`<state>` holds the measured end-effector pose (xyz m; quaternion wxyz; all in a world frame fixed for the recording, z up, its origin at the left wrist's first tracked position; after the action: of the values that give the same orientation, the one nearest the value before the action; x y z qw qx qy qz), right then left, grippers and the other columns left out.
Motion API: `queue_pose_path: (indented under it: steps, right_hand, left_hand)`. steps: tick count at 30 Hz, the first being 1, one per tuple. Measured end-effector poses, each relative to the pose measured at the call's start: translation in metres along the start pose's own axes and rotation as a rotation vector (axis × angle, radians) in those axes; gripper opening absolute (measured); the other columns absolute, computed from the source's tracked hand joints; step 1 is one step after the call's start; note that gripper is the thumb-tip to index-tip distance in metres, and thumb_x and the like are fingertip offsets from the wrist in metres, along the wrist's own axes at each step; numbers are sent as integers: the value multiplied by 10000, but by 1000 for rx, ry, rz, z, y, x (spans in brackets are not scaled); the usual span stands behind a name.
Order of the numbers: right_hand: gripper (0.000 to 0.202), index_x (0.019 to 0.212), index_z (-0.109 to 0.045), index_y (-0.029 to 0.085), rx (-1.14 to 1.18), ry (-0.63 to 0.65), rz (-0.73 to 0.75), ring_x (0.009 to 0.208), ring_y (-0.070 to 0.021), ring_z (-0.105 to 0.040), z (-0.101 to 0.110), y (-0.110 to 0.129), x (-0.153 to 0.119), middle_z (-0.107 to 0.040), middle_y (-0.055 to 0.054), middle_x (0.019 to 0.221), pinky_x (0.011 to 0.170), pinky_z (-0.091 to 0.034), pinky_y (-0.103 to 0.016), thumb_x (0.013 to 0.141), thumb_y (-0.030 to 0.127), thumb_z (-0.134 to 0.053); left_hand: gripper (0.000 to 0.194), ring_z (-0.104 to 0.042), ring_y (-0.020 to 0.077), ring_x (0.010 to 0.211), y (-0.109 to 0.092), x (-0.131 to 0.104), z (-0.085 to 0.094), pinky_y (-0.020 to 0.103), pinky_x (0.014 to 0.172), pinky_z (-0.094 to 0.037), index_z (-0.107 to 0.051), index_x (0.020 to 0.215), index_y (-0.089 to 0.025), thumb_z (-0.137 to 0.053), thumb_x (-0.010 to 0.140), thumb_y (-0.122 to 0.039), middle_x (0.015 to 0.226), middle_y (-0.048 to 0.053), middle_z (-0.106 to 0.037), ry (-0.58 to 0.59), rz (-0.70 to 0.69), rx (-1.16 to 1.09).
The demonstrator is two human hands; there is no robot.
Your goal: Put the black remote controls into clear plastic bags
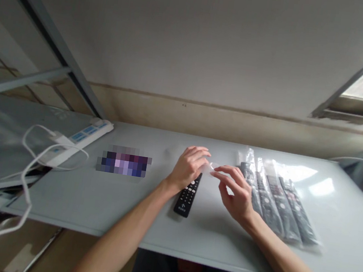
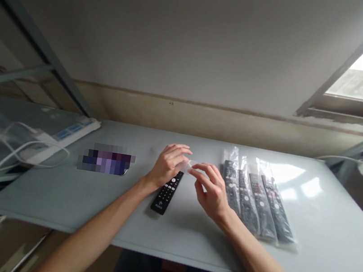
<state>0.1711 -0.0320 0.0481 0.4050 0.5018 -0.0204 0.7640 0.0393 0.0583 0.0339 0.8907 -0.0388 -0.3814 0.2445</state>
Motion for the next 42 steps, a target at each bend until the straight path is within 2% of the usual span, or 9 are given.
queue_pose_path:
  steps: [6,12,18,22,25,28,32,38,42]
  right_hand:
    - [525,1358,-715,310,-5,75,13,1091,-271,-680,-8,-6,-1,-746,-93,1172,926,-599,-495,988,7,-499]
    - [560,1402,-696,333,-45,123,21,984,-259,-625,-14,-8,-4,-684,-89,1079,847,-590,-459,981,4,-527]
    - [634,1534,-596,355,-132,103,-21,1059,-276,-627,-14,-13,-3,-647,-111,1181,906,-601,-493,1000,26,-506]
    - [472,1482,-637,337,-178,153,-48,1098,-300,-622,-21,-20,-6,-643,-126,1222,920,-609,-520,1046,159,-592]
    - [415,1449,-659,329,-204,167,-51,1132,-321,-622,-24,-23,-8,-643,-136,1259,942,-610,-550,1038,267,-664]
    - [315,1334,-727,309,-199,155,-44,1126,-312,-631,-23,-23,-8,-658,-133,1235,930,-613,-534,1034,238,-666]
    - [183,1077,-776,266,-157,116,-5,986,-260,-653,-15,-16,-2,-707,-98,1078,860,-606,-461,1025,147,-646]
    - [195,1045,-760,248,-74,29,9,985,-259,-705,-3,-7,4,-782,-88,1038,878,-608,-468,1024,111,-623]
    - [289,1240,-762,268,-18,60,45,1049,-263,-755,-7,-1,5,-817,-84,1111,923,-635,-484,1026,126,-631]
  left_hand:
    - [242,-656,240,1279,2,-1,-7,434,1110,-493,-721,1094,-171,-496,1117,-256,1229,98,-764,56,15,-9]
    - [226,-657,251,1286,1,-1,-12,439,1122,-493,-709,1181,-167,-501,1100,-200,1243,102,-764,94,-8,12]
    - [421,-659,256,1281,1,-3,-16,461,1120,-512,-644,1384,-143,-432,1034,-44,1313,118,-749,110,-15,21]
    - [582,-673,243,1254,0,-5,-18,454,1107,-530,-625,1421,-163,-402,931,57,1314,102,-751,151,-6,-1]
    - [621,-686,239,1240,-3,-4,-17,452,1103,-541,-616,1436,-186,-401,911,66,1318,93,-751,171,0,-14]
    - [551,-713,235,1190,-7,-3,-19,434,1063,-561,-624,1422,-198,-433,956,27,1276,89,-765,187,-17,-16]
    - [435,-744,246,1115,-6,-4,-20,437,1027,-573,-640,1397,-169,-486,1011,-41,1199,101,-791,174,-20,43]
    - [679,-648,227,1372,6,-6,-20,455,1149,-533,-574,1503,-164,-411,893,85,1473,121,-690,138,55,63]
    - [669,-569,250,1468,9,-5,-21,502,1202,-489,-589,1496,-158,-423,893,77,1493,114,-677,145,50,89]
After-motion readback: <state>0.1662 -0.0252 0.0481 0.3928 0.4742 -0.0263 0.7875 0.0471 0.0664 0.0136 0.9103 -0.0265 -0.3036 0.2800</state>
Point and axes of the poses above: each hand's wrist, its own x-axis towards the middle knuckle, its own z-axis out of the back of the hand, y = z × x, the point moved 8 cm from there along x, towards the middle knuckle
